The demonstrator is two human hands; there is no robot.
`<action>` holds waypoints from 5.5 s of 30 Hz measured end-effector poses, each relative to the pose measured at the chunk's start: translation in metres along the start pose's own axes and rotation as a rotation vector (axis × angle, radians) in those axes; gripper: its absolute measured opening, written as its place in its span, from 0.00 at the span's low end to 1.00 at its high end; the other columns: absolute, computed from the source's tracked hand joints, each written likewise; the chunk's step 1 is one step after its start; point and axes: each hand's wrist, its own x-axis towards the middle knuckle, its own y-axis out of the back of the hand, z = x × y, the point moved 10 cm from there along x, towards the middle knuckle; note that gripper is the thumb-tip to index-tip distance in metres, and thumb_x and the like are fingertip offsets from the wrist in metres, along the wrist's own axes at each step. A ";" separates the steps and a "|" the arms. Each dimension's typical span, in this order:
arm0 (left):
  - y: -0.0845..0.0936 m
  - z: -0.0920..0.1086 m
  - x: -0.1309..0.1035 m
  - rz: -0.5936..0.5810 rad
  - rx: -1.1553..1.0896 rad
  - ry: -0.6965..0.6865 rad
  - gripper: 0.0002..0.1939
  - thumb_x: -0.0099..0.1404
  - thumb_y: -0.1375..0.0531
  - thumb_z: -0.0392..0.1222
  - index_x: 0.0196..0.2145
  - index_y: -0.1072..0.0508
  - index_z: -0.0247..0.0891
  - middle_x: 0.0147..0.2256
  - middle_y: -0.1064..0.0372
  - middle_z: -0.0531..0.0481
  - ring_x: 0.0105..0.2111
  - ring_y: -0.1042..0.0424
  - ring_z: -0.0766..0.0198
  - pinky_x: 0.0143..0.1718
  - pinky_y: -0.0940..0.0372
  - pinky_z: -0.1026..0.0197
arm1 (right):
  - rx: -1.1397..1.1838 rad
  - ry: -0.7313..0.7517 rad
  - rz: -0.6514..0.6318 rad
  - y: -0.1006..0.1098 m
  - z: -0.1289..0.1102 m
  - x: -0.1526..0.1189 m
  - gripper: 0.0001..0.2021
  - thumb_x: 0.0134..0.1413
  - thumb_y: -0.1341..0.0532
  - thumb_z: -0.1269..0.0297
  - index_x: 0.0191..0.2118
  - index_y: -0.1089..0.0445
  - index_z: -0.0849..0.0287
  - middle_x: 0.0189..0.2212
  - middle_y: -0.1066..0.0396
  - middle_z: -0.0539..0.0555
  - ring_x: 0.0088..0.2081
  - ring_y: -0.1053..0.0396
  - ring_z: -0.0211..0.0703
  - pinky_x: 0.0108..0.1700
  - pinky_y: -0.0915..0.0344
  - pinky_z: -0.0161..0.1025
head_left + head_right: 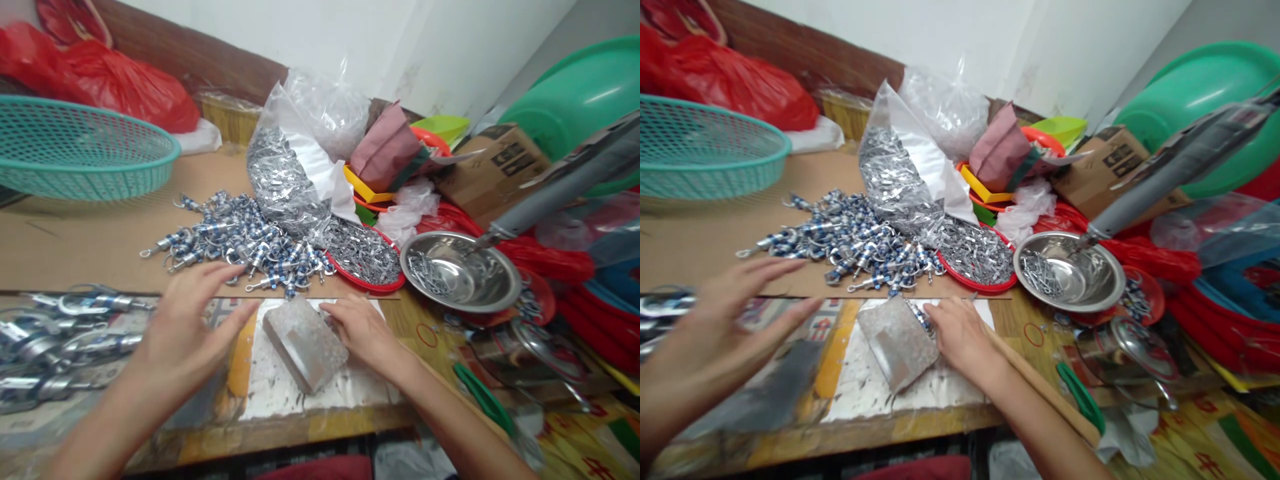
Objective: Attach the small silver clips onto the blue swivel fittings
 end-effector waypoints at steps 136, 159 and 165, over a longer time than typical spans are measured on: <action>-0.122 0.016 -0.071 -0.726 -1.094 0.575 0.38 0.56 0.36 0.36 0.58 0.53 0.47 0.34 0.29 0.53 0.37 0.27 0.59 0.41 0.35 0.57 | 0.595 -0.021 0.029 0.039 -0.037 0.009 0.05 0.52 0.38 0.70 0.28 0.24 0.63 0.23 0.25 0.50 0.25 0.28 0.35 0.26 0.33 0.29; -0.115 0.015 -0.065 -0.630 -1.034 0.606 0.37 0.50 0.33 0.36 0.55 0.44 0.43 0.30 0.29 0.54 0.34 0.28 0.62 0.36 0.35 0.63 | -0.237 0.768 0.384 0.037 -0.132 -0.049 0.11 0.57 0.51 0.76 0.29 0.33 0.66 0.32 0.24 0.67 0.36 0.24 0.50 0.37 0.28 0.42; -0.115 0.014 -0.065 -0.630 -1.014 0.616 0.39 0.50 0.33 0.36 0.56 0.45 0.42 0.30 0.26 0.53 0.32 0.28 0.64 0.36 0.34 0.63 | -0.365 0.750 0.311 0.027 -0.142 -0.051 0.11 0.58 0.52 0.75 0.30 0.34 0.64 0.31 0.23 0.66 0.35 0.24 0.51 0.35 0.27 0.42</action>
